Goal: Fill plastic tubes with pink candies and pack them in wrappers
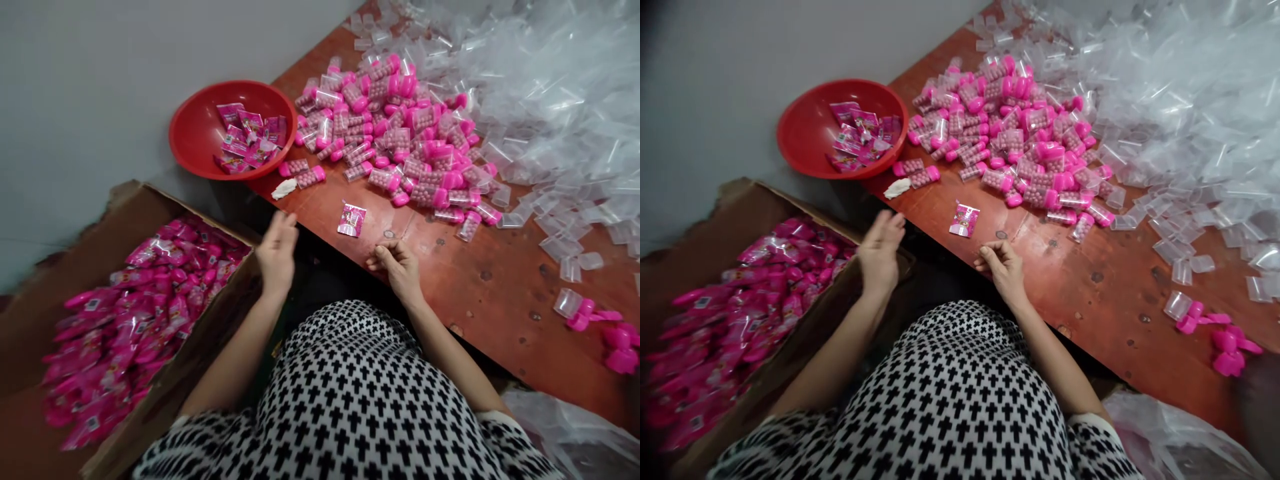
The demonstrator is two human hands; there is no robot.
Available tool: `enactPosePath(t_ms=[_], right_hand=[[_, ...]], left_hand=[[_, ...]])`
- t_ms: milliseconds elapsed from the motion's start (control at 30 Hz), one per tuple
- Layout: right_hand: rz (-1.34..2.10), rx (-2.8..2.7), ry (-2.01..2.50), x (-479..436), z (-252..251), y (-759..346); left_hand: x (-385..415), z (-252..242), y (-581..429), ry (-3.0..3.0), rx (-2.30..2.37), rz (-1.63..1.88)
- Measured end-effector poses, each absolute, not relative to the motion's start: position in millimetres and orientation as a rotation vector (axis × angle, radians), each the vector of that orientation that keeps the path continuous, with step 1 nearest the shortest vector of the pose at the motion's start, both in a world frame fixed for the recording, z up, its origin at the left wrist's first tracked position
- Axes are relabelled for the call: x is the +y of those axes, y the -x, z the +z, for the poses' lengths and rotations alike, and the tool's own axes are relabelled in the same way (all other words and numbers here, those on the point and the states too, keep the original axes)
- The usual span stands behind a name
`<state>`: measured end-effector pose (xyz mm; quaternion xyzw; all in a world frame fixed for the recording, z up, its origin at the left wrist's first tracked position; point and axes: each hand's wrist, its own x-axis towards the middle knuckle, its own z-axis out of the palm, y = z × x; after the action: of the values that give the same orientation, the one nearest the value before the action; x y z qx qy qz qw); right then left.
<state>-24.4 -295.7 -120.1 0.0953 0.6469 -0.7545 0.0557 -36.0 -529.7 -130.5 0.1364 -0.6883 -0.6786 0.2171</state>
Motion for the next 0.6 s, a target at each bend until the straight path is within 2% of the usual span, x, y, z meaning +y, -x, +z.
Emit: enactPosePath(t_ms=[100,233,433,600], right_hand=[[-2.248,2.010,-0.257,-295,-120,25],[-2.201,2.041,-0.238,-292,-120,26],[-2.151,2.194,-0.175,-291,-125,44],[-2.298,2.097,-0.162,-305,-129,69]], left_hand=[[-491,-147,62,0.159,-2.469,-1.335],[-465,-161,86,0.341,-2.681,-0.950],[-469,-176,87,0.356,-2.575,-0.950],[-460,-165,77,0.427,-2.403,-1.064]])
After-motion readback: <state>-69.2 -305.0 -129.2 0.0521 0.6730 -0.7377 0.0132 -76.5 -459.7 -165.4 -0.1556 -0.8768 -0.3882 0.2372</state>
